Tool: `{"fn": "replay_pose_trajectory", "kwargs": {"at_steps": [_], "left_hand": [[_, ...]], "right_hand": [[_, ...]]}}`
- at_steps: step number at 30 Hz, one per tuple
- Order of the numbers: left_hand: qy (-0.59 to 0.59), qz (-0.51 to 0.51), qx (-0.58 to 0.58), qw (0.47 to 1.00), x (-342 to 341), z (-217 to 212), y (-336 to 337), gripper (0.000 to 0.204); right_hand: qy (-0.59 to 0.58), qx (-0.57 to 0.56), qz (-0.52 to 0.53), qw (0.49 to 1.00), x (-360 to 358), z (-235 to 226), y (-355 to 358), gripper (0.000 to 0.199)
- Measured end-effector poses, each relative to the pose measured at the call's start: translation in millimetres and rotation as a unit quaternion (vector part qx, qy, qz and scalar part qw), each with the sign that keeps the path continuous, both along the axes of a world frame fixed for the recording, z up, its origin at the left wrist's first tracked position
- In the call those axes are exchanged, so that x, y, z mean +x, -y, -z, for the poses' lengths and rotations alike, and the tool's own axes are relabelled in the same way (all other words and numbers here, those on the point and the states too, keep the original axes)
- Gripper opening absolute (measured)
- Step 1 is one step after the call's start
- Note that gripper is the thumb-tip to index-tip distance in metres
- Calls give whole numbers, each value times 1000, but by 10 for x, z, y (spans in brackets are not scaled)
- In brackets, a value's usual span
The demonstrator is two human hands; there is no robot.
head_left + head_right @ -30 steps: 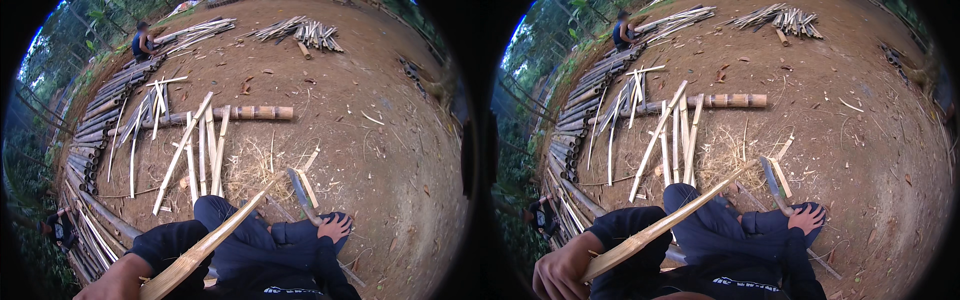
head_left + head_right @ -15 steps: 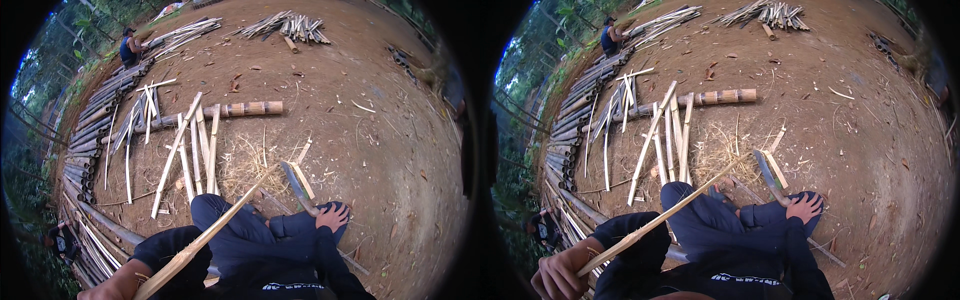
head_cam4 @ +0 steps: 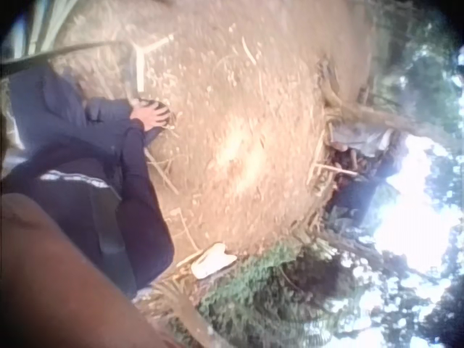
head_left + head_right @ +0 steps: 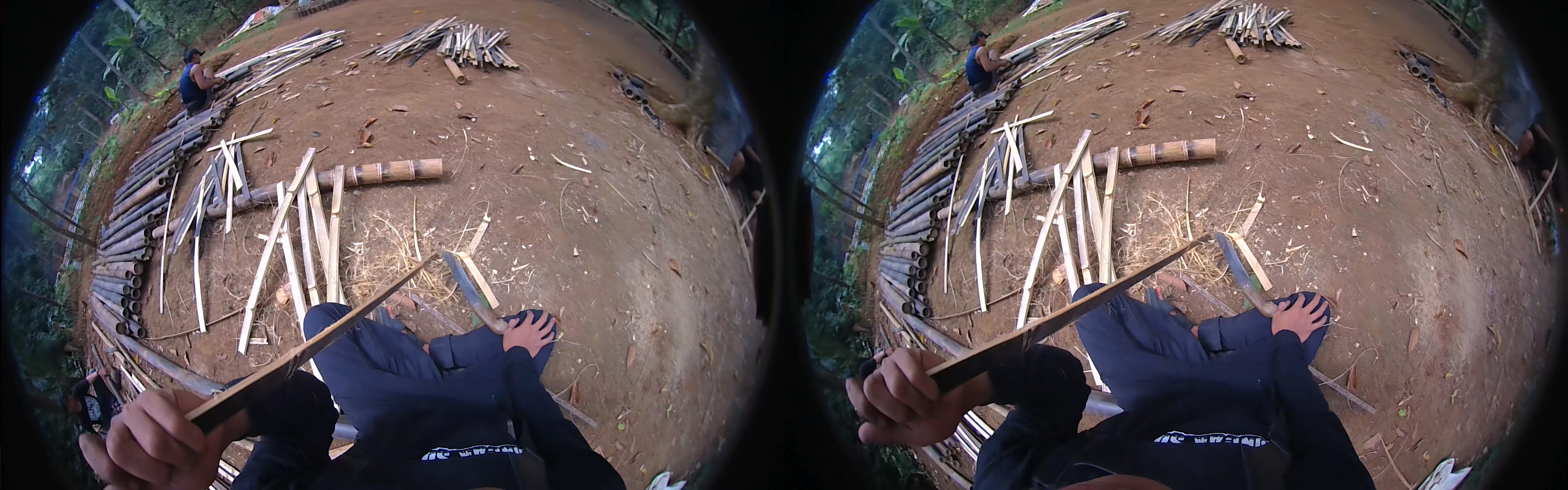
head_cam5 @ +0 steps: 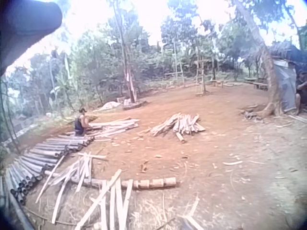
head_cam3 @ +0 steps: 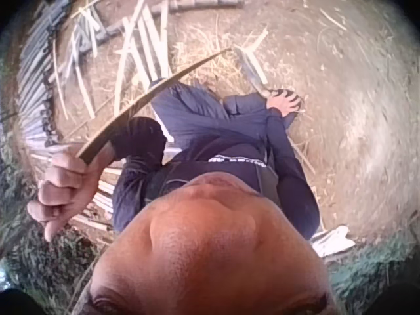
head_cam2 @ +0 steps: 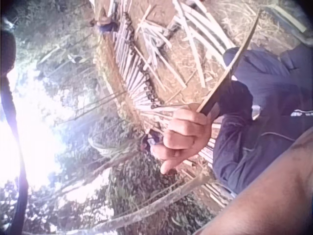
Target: The person uses a blade to scrape and sharpen a long strip of bamboo while sitting on the ground. They repeatedly run the blade along the edges and sides of the bamboo strip to remove shavings and refine its shape.
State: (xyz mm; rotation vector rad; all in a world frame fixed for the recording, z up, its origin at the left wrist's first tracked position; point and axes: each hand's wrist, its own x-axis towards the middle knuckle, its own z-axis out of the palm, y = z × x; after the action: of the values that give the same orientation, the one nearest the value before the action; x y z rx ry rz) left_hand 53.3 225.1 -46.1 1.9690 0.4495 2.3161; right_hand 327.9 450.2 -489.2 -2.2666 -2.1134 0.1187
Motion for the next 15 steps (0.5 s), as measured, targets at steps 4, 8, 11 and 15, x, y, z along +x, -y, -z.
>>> {"fn": "replay_pose_trajectory", "kwargs": {"at_steps": [4,8,11,15], "left_hand": [[68,-123,-45,989,-198,-128,88,28],[28,-51,-113,992,-539,-425,75,25],[29,-49,-114,992,-542,-648,124,21],[-3,-28,-137,990,-552,-953,278,18]], "right_hand": [[-36,54,-121,991,-19,163,12,51],[-73,-55,-302,949,-166,276,-59,57],[-81,-95,-320,939,-439,243,-30,66],[-305,27,-410,859,-1112,-452,174,84]]}}
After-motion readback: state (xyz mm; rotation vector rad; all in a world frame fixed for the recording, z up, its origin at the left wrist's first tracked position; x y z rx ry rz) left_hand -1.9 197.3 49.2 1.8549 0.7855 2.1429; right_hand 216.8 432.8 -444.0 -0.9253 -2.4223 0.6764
